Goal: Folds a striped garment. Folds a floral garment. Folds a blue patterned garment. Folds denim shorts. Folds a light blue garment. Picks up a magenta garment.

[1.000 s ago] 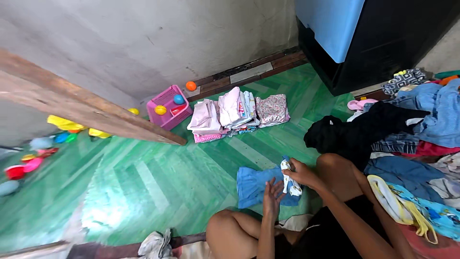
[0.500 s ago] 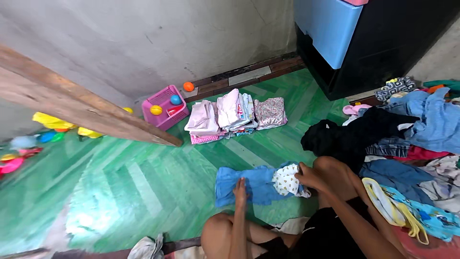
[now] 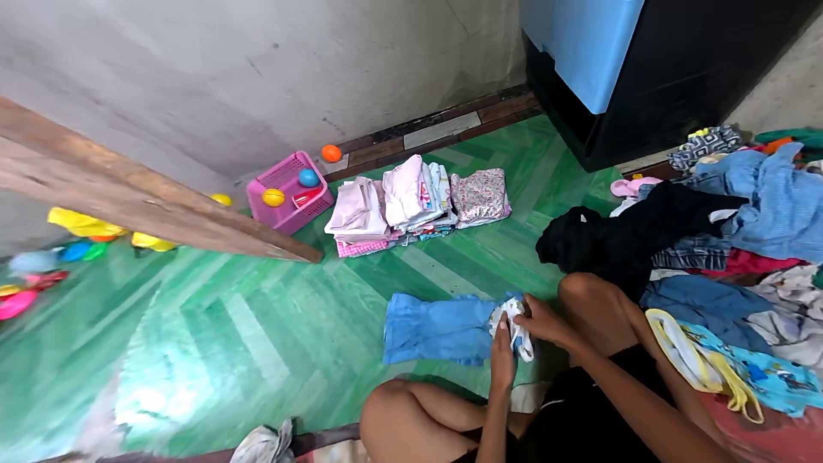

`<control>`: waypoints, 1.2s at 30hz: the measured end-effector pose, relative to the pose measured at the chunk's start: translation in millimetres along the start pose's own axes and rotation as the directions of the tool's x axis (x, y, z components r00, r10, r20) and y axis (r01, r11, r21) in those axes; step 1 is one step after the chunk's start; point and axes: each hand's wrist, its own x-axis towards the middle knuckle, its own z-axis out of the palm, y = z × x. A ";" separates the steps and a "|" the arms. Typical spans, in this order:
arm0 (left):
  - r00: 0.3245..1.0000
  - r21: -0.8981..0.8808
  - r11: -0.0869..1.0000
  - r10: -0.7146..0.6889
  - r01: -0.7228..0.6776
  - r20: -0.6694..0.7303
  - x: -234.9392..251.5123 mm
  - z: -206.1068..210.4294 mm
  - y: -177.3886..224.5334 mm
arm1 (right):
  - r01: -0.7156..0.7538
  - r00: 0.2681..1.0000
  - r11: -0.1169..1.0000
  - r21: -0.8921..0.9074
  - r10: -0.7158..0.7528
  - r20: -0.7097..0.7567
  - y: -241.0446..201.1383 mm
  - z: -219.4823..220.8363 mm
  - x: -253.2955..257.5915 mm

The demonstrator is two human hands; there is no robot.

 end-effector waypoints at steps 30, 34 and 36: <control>0.843 -0.381 0.912 -0.322 0.153 -0.431 -15.7 -23.3 -20.4 | 0.028 0.997 0.903 -0.429 0.003 0.071 7.3 14.6 27.0; 0.822 -0.342 0.924 -0.327 0.174 -0.466 -15.3 -27.2 -16.7 | -0.003 0.998 0.896 -0.444 0.031 0.055 3.5 17.6 24.5; 0.795 -0.353 0.913 -0.367 0.206 -0.484 -14.3 -32.8 -9.3 | -0.019 0.998 0.889 -0.457 0.044 0.045 2.0 18.0 23.8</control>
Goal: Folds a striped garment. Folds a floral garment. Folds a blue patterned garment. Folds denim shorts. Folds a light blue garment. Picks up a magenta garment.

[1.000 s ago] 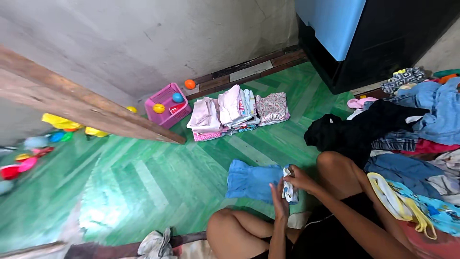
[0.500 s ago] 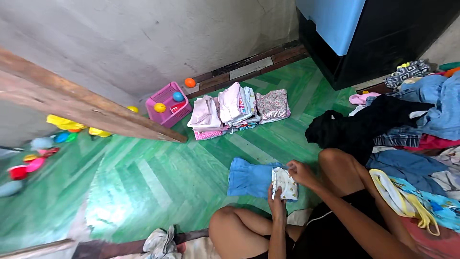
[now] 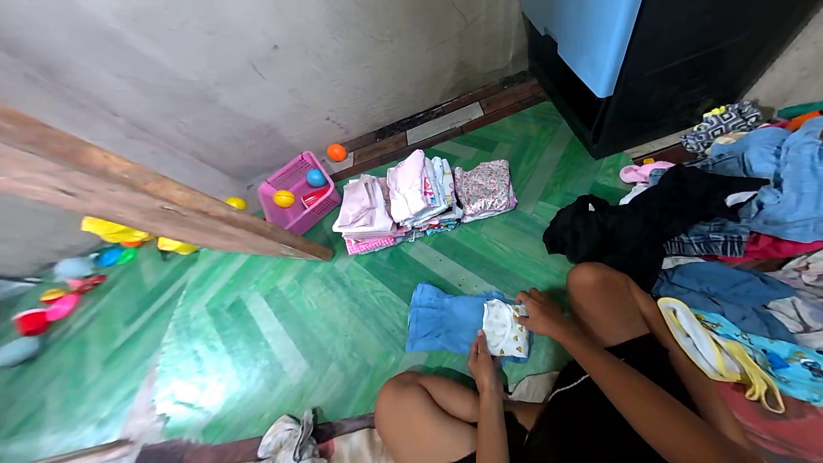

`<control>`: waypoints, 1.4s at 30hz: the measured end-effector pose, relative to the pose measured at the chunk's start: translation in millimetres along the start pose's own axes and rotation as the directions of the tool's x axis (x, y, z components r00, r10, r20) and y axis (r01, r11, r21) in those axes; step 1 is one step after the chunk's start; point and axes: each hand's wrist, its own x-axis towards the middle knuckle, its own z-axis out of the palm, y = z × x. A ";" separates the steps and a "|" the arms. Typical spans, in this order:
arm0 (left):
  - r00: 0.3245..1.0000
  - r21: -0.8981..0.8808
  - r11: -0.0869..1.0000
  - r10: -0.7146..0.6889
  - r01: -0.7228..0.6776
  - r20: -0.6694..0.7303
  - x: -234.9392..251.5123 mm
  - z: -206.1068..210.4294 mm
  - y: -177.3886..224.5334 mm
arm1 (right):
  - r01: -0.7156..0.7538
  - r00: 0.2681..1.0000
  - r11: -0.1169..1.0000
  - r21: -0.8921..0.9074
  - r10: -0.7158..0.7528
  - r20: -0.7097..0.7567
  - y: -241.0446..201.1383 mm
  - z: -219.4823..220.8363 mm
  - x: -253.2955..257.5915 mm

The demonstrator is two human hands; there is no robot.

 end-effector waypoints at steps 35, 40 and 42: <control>0.766 0.096 0.980 0.072 -0.173 0.639 1.7 7.7 1.1 | -0.069 0.997 0.765 0.641 0.041 0.058 2.8 -20.1 -10.8; 0.833 -0.132 0.952 -0.170 0.278 0.526 2.7 8.4 2.9 | -0.131 0.991 0.703 0.699 0.113 0.072 1.8 -14.3 -6.1; 0.851 -0.220 0.913 -0.202 0.342 0.485 3.4 9.0 5.7 | -0.152 0.987 0.703 0.695 0.151 0.063 0.6 -14.3 -5.7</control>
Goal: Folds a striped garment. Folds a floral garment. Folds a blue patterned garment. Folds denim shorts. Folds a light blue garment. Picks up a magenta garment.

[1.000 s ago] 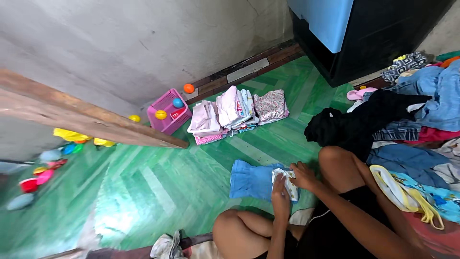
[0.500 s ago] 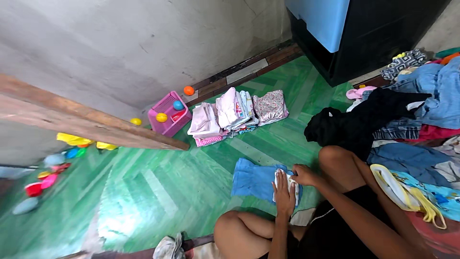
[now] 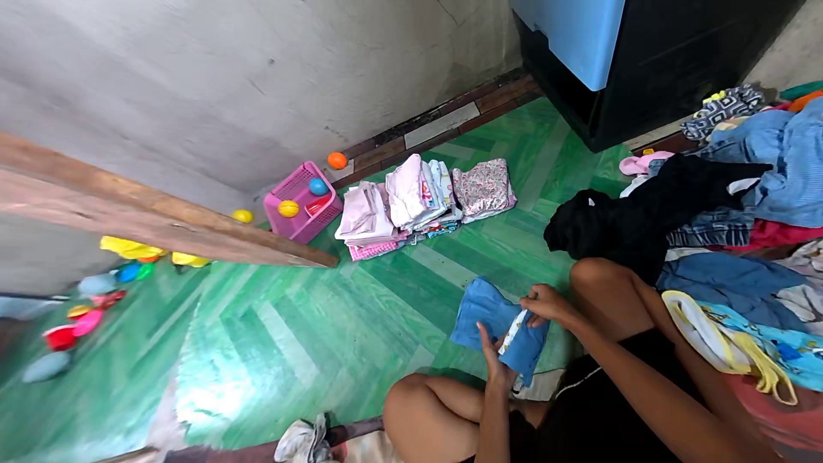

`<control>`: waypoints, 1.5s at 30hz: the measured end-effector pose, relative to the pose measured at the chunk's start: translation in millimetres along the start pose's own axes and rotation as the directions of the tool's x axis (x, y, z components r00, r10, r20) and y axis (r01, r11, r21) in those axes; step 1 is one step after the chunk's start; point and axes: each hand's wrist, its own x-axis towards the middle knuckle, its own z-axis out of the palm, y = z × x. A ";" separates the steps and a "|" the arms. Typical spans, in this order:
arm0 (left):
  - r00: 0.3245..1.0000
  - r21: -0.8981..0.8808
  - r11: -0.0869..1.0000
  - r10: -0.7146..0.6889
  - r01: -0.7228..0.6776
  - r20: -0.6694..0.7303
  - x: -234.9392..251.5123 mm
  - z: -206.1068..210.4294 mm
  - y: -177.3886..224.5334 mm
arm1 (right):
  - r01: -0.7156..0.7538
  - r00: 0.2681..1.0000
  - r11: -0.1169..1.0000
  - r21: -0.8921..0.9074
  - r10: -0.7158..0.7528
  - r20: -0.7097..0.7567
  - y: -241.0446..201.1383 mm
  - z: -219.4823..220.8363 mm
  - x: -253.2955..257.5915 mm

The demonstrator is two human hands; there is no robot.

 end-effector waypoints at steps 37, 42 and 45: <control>0.645 0.809 -0.079 0.561 -0.582 0.519 -10.4 -21.1 -19.5 | 0.066 0.995 0.728 -0.682 0.001 0.098 -0.1 -0.5 13.2; 0.652 0.789 -0.047 0.533 -0.613 0.539 -13.8 -31.4 -19.0 | 0.093 0.995 0.873 -0.478 -0.097 0.017 -3.6 -15.8 9.1; 0.702 0.756 0.180 0.549 -0.630 0.454 -17.1 -26.9 -11.8 | 0.083 0.993 0.954 -0.287 -0.104 -0.059 -3.5 -20.9 6.2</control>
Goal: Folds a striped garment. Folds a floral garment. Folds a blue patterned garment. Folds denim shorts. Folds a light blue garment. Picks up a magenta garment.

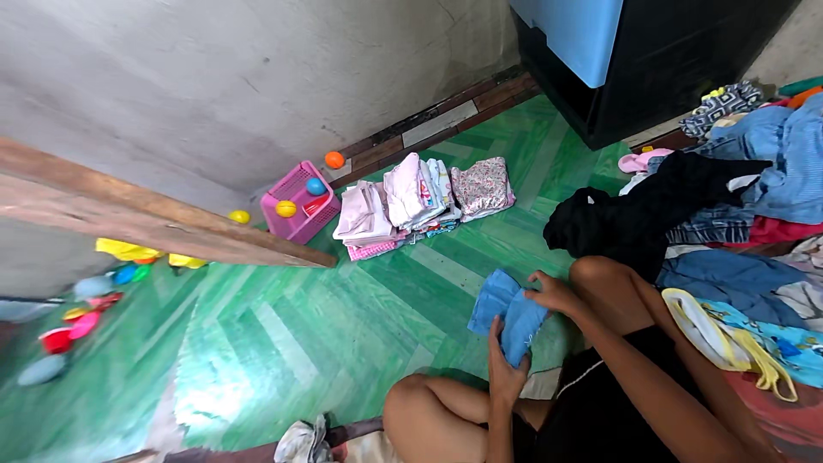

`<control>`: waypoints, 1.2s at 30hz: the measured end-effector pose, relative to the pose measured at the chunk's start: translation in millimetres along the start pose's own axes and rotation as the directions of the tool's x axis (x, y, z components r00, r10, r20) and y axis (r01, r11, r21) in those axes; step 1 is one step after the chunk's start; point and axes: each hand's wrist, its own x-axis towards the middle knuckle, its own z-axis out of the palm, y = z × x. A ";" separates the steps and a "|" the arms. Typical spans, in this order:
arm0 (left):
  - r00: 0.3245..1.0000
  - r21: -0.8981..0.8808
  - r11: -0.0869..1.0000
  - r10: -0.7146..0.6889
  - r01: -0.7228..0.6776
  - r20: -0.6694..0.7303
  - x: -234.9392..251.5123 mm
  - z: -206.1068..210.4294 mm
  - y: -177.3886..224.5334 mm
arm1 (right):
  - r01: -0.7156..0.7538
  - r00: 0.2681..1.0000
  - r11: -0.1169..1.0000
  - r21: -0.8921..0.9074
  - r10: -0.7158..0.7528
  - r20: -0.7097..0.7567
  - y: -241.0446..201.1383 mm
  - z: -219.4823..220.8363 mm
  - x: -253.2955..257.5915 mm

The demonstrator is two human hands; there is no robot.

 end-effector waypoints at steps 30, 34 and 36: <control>0.528 -0.733 0.217 -0.820 0.644 0.221 28.5 -12.8 2.5 | 0.011 0.990 0.804 0.595 -0.094 0.108 -0.9 35.3 -2.8; 0.554 -0.805 0.073 -0.761 0.589 0.337 27.1 -12.2 17.0 | 0.184 0.980 0.774 0.605 -0.193 -0.051 6.8 57.8 -1.5; 0.569 -0.790 0.077 -0.736 0.609 0.367 24.6 -11.9 22.2 | 0.296 0.955 0.779 0.553 -0.226 -0.192 11.0 62.5 2.3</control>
